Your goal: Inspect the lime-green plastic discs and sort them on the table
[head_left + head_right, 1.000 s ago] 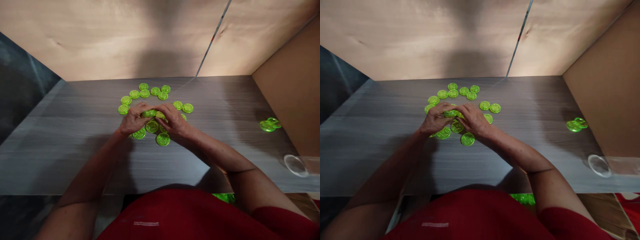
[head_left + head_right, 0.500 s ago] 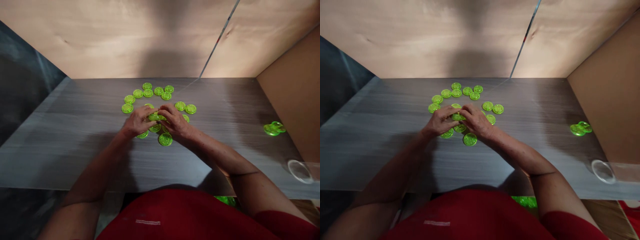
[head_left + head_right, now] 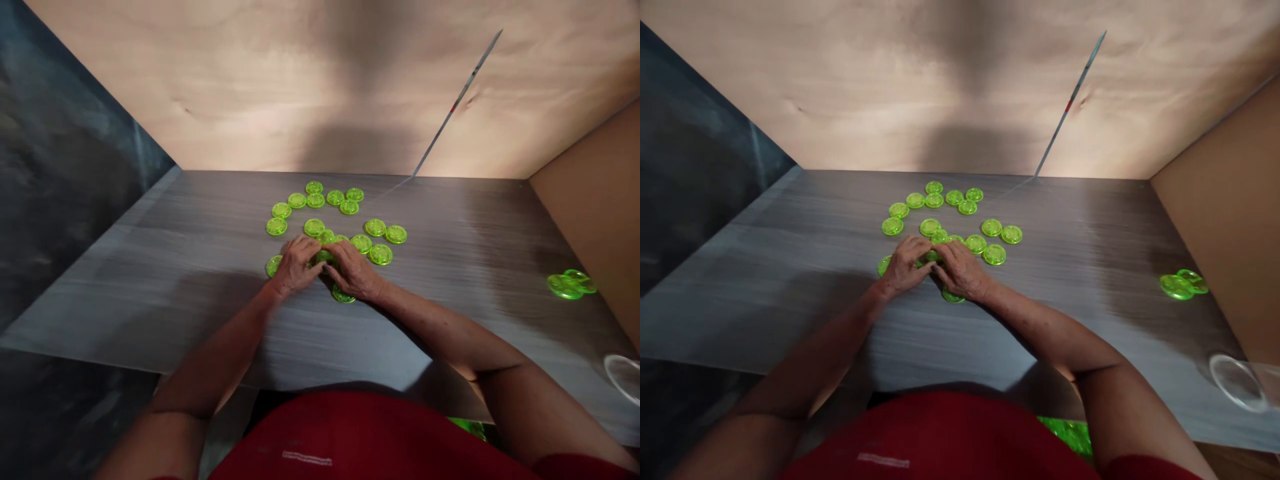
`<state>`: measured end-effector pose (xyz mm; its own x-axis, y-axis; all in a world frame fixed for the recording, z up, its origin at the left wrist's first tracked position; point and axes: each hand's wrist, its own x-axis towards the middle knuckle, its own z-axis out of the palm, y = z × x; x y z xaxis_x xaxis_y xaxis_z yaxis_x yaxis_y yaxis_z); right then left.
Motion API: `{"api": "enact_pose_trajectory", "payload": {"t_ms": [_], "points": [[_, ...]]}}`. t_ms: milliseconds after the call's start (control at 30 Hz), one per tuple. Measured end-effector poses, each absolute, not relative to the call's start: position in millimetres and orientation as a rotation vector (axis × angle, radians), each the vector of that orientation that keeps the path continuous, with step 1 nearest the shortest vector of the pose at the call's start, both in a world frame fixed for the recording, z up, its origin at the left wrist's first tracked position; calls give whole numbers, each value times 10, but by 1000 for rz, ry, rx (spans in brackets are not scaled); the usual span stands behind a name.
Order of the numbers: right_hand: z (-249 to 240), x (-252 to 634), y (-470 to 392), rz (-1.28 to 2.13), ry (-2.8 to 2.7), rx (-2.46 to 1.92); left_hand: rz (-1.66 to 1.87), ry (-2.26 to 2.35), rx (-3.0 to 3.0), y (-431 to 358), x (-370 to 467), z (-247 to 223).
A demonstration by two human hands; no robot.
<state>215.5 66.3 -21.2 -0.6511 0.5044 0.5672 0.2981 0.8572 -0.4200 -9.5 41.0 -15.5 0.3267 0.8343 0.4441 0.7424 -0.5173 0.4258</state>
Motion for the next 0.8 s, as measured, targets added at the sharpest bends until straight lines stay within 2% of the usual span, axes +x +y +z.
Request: {"api": "enact_pose_trajectory", "payload": {"t_ms": [800], "points": [[-301, 2153, 668, 337, -2299, -610, 952, 1399, 2296, 433, -75, -215]]}}
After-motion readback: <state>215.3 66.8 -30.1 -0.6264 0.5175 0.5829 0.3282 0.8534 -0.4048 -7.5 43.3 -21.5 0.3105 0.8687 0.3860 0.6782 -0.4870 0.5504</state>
